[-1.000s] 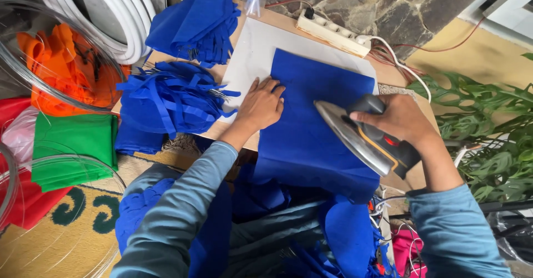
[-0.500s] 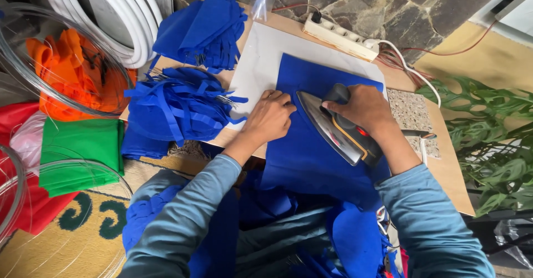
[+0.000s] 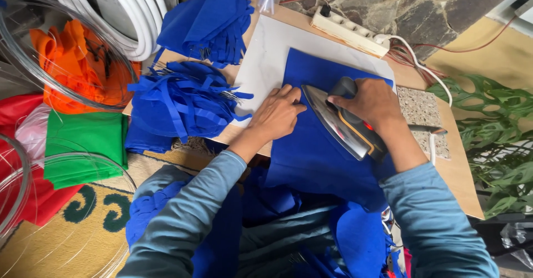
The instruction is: Ironing small blue fabric pieces on a flat surface using a hand iron to remove wrinkles.
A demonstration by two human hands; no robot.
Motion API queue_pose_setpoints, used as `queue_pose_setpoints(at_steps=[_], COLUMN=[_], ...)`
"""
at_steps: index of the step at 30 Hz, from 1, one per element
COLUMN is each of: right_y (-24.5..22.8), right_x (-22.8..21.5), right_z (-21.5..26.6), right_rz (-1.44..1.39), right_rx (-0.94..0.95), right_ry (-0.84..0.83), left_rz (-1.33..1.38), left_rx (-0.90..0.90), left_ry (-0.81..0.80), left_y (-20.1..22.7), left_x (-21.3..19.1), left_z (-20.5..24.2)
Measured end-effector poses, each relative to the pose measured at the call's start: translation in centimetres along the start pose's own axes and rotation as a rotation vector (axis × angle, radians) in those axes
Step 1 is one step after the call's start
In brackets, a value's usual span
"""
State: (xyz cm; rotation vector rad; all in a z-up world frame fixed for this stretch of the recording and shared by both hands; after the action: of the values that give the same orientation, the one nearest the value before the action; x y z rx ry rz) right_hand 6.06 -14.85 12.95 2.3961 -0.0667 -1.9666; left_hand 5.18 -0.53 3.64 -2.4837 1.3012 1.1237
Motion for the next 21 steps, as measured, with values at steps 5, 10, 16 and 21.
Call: queue_pose_setpoints(at_steps=[5,10,16,21], right_y=[1.0,1.5,3.1,4.8], right_x=[1.4,1.2,0.3,1.5], right_z=[-2.6,-2.3,-0.5,-2.3], right_rz=[-0.019,-0.016,0.024,0.019], right_rx=[-0.011,-0.004,0.065,0.072], right_ry=[0.041,0.07,0.02,0.038], left_rz=[0.032,0.042,0.006,0.0], left_rx=[-0.024,-0.079,-0.054,-0.074], left_ry=[-0.104,-0.182,-0.151,-0.146], left_y=[0.2,0.1,-0.2,-1.0], left_x=[0.0,-0.3,0.1,1.7], left_z=[-0.3,-0.4,-0.2,-0.5])
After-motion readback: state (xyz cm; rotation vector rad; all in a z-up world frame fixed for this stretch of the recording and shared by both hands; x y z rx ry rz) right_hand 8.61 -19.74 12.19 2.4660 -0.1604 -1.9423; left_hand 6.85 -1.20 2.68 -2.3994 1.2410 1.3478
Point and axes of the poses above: each hand's wrist, its own z-axis away from the middle knuckle, its own x-axis out of the palm, y = z × x, the point moved 6 cm from there along -z, towards the middle knuckle, and after that the axes turned 9 degrees about y, right-handed, at the moved point
